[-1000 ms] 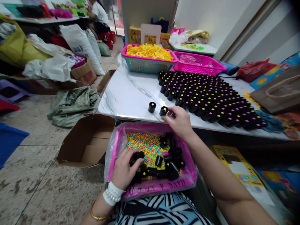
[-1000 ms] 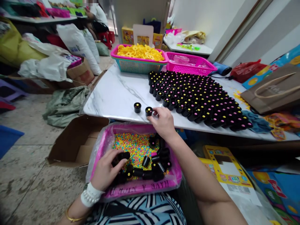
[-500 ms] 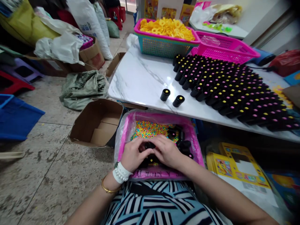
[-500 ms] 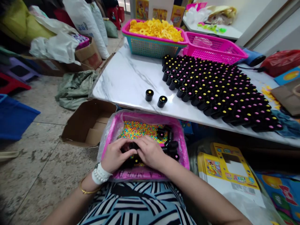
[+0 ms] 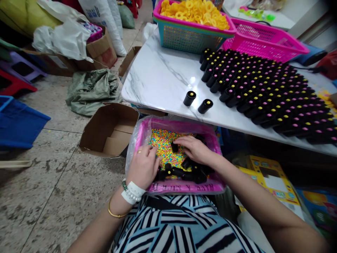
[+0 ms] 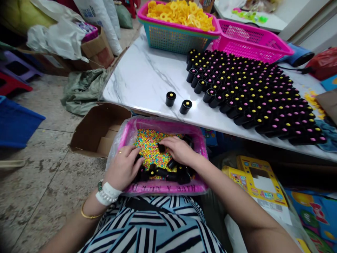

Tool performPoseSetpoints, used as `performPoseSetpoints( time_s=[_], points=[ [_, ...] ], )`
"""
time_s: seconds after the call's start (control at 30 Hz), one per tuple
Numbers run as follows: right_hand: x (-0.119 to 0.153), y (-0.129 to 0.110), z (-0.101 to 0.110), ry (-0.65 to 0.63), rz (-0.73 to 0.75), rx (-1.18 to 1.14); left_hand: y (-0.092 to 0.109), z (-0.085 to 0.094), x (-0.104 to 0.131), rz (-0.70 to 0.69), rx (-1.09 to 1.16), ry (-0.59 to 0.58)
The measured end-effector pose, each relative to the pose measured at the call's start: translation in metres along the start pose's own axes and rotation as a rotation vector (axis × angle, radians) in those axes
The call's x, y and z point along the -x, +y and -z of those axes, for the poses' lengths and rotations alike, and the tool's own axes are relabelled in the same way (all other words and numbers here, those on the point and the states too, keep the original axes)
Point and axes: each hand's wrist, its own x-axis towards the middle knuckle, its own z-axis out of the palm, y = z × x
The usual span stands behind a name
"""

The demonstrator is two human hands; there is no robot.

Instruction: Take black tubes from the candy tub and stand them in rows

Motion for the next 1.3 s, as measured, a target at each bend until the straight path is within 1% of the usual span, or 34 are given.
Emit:
performPoseSetpoints(
  time_s=[0.07, 0.17, 0.23, 0.3, 0.37, 0.4, 0.43, 0.47, 0.53, 0.63, 0.73, 0.8, 0.87, 0.93, 1.0, 1.07, 1.13, 1.2, 1.3],
  points=[
    [-0.002, 0.008, -0.006, -0.048, 0.014, -0.044, 0.003, 0.0, -0.001, 0.002, -0.135, -0.093],
    [-0.006, 0.009, -0.02, -0.025, -0.075, -0.108, 0.007, -0.003, -0.005, 0.011, -0.174, -0.18],
    [-0.009, 0.004, -0.029, 0.007, -0.139, -0.19, 0.006, -0.006, -0.007, 0.025, -0.144, -0.223],
    [-0.012, -0.001, -0.035, 0.034, -0.171, -0.352, 0.003, -0.01, -0.009, 0.037, -0.08, -0.249],
    [-0.016, -0.006, -0.038, 0.058, -0.209, -0.514, -0.002, -0.013, -0.009, 0.041, 0.004, -0.25],
    [-0.018, -0.008, -0.038, 0.068, -0.24, -0.542, -0.004, -0.014, -0.008, 0.042, 0.04, -0.239],
    [-0.02, -0.01, -0.038, 0.075, -0.273, -0.515, -0.006, -0.016, -0.007, 0.045, 0.065, -0.221],
    [-0.022, -0.011, -0.037, 0.078, -0.299, -0.44, -0.006, -0.018, -0.006, 0.052, 0.077, -0.199],
    [-0.027, -0.014, -0.036, 0.07, -0.311, -0.22, -0.006, -0.02, -0.004, 0.079, 0.07, -0.155],
    [-0.032, -0.014, -0.033, -0.009, -0.222, 0.069, -0.003, -0.021, -0.003, 0.118, 0.058, -0.125],
    [-0.034, -0.011, -0.029, -0.055, -0.137, 0.281, -0.002, -0.021, -0.003, 0.116, 0.067, -0.117],
    [-0.034, -0.01, -0.028, -0.077, -0.091, 0.345, -0.002, -0.02, -0.003, 0.116, 0.071, -0.115],
    [-0.033, -0.012, -0.029, -0.131, -0.031, 0.344, -0.001, -0.019, -0.002, 0.13, 0.065, -0.129],
    [-0.031, -0.016, -0.03, -0.163, 0.026, 0.275, 0.0, -0.019, -0.002, 0.15, 0.043, -0.143],
    [-0.027, -0.019, -0.029, -0.116, 0.037, 0.127, 0.002, -0.018, -0.002, 0.155, -0.005, -0.132],
    [-0.019, -0.021, -0.023, -0.017, -0.021, -0.078, 0.004, -0.017, -0.002, 0.14, -0.081, -0.094],
    [-0.01, -0.02, -0.016, 0.073, -0.116, -0.299, 0.006, -0.017, -0.002, 0.115, -0.164, -0.067],
    [0.0, -0.019, -0.009, 0.127, -0.204, -0.496, 0.007, -0.017, -0.002, 0.093, -0.228, -0.072],
    [0.011, -0.018, -0.005, 0.174, -0.28, -0.726, 0.006, -0.017, -0.004, 0.071, -0.275, -0.104]
  ],
)
